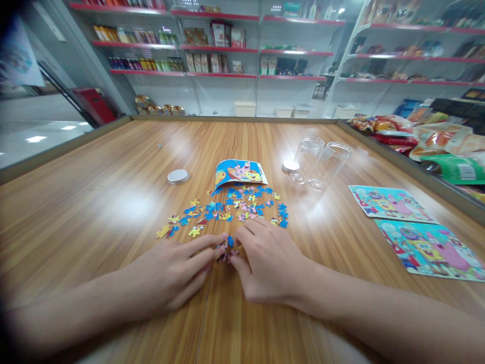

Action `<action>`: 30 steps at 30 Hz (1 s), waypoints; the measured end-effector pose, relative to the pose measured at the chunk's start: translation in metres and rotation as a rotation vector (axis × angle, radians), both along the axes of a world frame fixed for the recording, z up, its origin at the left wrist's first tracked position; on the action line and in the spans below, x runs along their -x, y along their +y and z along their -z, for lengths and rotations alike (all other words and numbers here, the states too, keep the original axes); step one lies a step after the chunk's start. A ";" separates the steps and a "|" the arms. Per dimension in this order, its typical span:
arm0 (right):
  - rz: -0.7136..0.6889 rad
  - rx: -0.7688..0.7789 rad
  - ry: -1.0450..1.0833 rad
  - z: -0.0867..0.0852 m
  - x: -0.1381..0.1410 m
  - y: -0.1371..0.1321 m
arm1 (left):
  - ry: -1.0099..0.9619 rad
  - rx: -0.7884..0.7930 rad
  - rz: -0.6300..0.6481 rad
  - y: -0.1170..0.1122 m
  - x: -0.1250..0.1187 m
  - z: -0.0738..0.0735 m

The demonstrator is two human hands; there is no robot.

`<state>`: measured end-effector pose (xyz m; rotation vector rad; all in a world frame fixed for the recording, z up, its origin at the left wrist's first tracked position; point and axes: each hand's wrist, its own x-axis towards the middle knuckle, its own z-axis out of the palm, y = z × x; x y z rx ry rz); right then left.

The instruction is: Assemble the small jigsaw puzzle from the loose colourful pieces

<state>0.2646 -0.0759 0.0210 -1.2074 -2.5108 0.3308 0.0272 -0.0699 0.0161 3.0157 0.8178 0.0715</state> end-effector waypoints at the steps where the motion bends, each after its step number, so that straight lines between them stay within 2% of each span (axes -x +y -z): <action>1: 0.026 -0.007 -0.012 0.000 0.000 -0.001 | 0.001 0.006 0.000 0.000 0.000 0.000; 13: 0.058 0.087 -0.029 0.005 0.001 -0.003 | -0.056 0.025 -0.003 0.001 0.001 0.001; 18: 0.002 0.053 -0.044 0.005 -0.001 -0.002 | -0.068 0.035 -0.005 0.002 0.000 0.002; 23: 0.079 0.007 -0.127 -0.001 -0.002 -0.007 | -0.083 0.010 0.004 0.001 0.001 0.004; 30: 0.000 0.021 -0.131 0.004 -0.003 -0.007 | -0.088 0.017 0.010 0.001 0.002 0.005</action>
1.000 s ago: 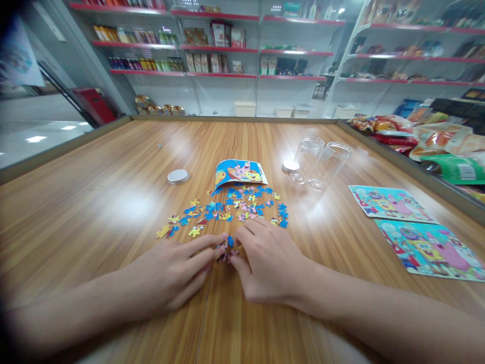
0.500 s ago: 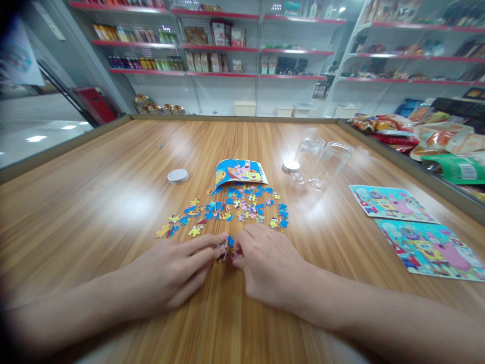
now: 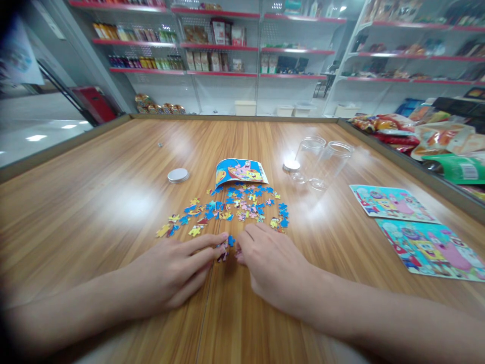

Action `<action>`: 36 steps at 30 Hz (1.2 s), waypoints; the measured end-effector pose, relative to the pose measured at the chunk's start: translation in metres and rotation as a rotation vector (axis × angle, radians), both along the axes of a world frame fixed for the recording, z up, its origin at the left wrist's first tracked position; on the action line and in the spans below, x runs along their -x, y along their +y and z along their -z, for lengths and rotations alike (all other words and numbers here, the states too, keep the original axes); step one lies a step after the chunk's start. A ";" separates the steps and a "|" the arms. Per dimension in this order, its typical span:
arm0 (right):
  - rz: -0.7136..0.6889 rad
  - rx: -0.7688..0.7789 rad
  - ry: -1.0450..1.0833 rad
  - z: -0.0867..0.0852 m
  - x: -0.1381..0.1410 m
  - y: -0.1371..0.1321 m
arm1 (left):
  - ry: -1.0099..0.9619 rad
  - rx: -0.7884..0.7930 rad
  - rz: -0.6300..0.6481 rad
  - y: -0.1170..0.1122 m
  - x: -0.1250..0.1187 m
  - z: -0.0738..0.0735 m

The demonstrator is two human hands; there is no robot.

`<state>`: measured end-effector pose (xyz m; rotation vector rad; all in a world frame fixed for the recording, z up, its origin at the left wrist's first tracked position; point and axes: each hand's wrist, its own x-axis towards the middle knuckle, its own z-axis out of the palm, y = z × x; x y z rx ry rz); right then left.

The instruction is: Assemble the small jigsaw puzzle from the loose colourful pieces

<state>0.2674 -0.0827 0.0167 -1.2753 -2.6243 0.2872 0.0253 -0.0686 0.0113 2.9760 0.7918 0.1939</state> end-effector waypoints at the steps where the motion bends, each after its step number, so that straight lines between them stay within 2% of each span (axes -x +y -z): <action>1: -0.019 0.000 0.001 0.000 -0.001 0.001 | 0.002 0.002 0.000 0.000 0.000 0.000; 4: -0.029 0.005 0.002 -0.004 -0.003 0.004 | 0.004 -0.006 -0.004 0.000 0.000 -0.001; 9: 0.087 0.020 0.002 -0.017 -0.006 0.008 | 0.002 -0.023 -0.006 0.000 0.001 0.001; 12: 0.127 0.041 -0.031 -0.015 -0.005 0.008 | -0.009 -0.034 0.001 0.000 0.001 0.001; 20: 0.068 0.120 -0.010 -0.004 -0.004 0.007 | -0.034 -0.009 0.006 0.001 0.001 0.001; 29: 0.013 0.069 0.017 -0.002 -0.001 0.004 | -0.053 0.033 0.001 0.001 0.000 0.001; 36: -0.010 0.074 0.014 -0.007 -0.001 0.002 | -0.119 0.178 -0.137 0.000 -0.003 -0.001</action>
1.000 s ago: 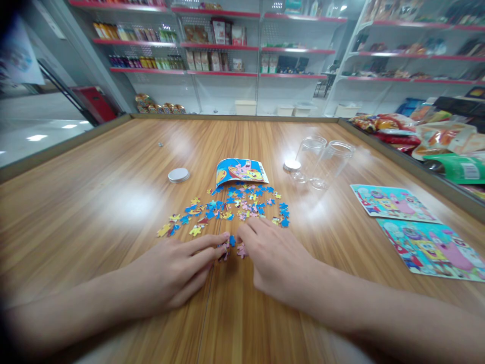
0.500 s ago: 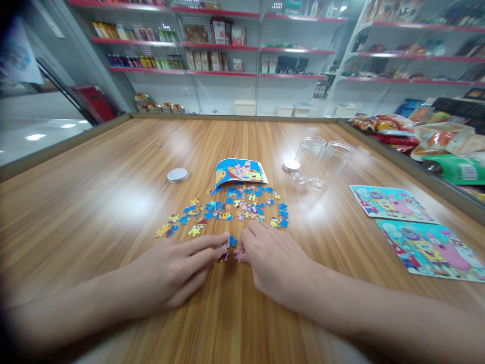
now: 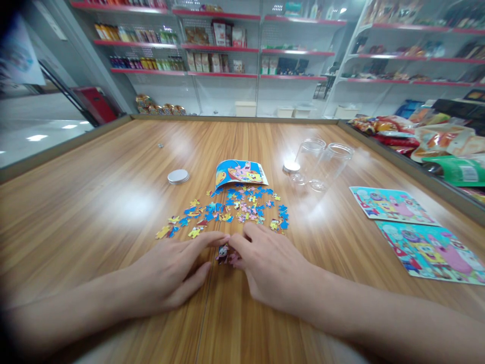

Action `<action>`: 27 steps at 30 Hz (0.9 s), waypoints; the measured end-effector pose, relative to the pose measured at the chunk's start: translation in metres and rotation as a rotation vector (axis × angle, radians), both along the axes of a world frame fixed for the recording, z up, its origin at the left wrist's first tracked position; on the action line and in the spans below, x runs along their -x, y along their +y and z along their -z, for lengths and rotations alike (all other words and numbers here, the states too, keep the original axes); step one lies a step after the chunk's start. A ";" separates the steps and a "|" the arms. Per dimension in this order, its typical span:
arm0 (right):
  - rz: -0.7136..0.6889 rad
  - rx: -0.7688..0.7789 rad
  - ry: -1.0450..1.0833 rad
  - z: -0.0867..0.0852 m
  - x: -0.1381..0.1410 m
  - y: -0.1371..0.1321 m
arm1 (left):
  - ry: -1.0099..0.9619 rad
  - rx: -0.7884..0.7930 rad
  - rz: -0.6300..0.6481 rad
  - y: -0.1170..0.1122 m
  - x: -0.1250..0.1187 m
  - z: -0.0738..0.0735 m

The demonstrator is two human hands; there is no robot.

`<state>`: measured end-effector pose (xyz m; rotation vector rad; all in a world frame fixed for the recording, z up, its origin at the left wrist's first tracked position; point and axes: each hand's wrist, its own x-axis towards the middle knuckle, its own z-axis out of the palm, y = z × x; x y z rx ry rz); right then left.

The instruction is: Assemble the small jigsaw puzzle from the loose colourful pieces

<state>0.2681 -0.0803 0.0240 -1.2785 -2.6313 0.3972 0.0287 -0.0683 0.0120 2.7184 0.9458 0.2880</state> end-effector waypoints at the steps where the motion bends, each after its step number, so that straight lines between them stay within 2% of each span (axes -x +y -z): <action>1: -0.012 -0.002 -0.006 -0.001 0.000 0.000 | -0.004 0.001 0.000 0.000 0.000 0.001; 7: -0.023 -0.039 -0.044 -0.002 0.000 -0.006 | 0.018 -0.074 0.109 -0.001 0.003 0.004; 12: -0.055 -0.074 -0.076 0.001 -0.003 -0.013 | 0.060 -0.123 0.124 -0.004 0.003 0.004; 15: -0.018 -0.089 -0.104 0.003 -0.006 -0.010 | 0.074 -0.152 0.117 -0.005 0.003 0.005; 19: 0.047 -0.172 -0.114 0.006 -0.010 0.007 | 0.053 -0.156 0.117 -0.003 0.003 0.008; 24: 0.151 -0.331 0.020 0.009 -0.016 0.037 | 0.016 -0.151 0.117 0.002 0.004 0.012; 27: 0.200 -0.342 0.100 0.012 -0.018 0.052 | 0.001 -0.132 0.130 0.004 0.004 0.012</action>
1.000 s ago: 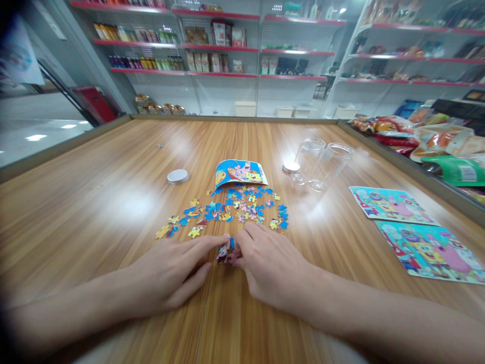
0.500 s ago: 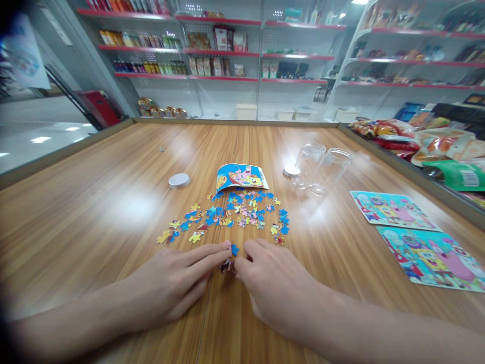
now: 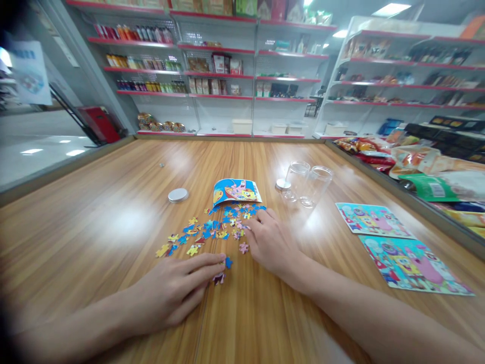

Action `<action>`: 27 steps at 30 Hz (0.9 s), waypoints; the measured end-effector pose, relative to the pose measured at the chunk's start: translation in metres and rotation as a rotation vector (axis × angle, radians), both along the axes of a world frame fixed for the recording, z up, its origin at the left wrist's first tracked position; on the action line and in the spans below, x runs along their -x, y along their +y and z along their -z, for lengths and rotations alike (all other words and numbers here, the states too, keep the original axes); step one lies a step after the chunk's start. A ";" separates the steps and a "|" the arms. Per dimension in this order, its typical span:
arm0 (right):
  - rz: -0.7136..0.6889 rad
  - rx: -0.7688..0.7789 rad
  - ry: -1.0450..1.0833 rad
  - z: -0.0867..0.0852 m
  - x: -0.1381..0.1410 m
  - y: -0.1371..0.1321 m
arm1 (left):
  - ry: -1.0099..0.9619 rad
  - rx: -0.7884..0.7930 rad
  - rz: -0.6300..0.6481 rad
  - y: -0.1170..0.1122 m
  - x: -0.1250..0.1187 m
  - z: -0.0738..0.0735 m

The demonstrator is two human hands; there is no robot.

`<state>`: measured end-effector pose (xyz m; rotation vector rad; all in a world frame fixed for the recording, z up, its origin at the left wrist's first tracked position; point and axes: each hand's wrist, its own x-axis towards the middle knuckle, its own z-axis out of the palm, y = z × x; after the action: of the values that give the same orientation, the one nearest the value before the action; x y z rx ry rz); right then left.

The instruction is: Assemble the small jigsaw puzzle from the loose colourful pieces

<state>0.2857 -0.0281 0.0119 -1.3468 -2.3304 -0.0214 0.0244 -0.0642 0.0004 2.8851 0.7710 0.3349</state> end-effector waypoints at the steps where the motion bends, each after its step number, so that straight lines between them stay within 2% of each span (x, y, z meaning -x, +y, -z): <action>1: 0.004 0.000 0.026 0.001 0.000 0.004 | -0.005 0.003 0.003 0.001 0.000 -0.001; 8: -0.016 0.055 0.130 0.013 -0.005 0.019 | -0.017 0.021 0.020 0.003 -0.001 -0.002; 16: -0.080 0.032 0.138 0.017 -0.005 0.020 | -0.087 0.026 0.025 0.004 -0.002 -0.001; 21: -0.154 0.002 0.131 0.013 -0.003 0.014 | -0.122 -0.025 -0.064 0.005 -0.002 0.003; 27: -0.274 0.037 0.100 0.006 0.002 0.004 | -0.095 -0.074 -0.164 0.008 -0.001 0.004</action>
<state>0.2839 -0.0238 0.0056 -1.0096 -2.4192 0.1703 0.0252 -0.0565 -0.0039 2.8553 1.0001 0.5262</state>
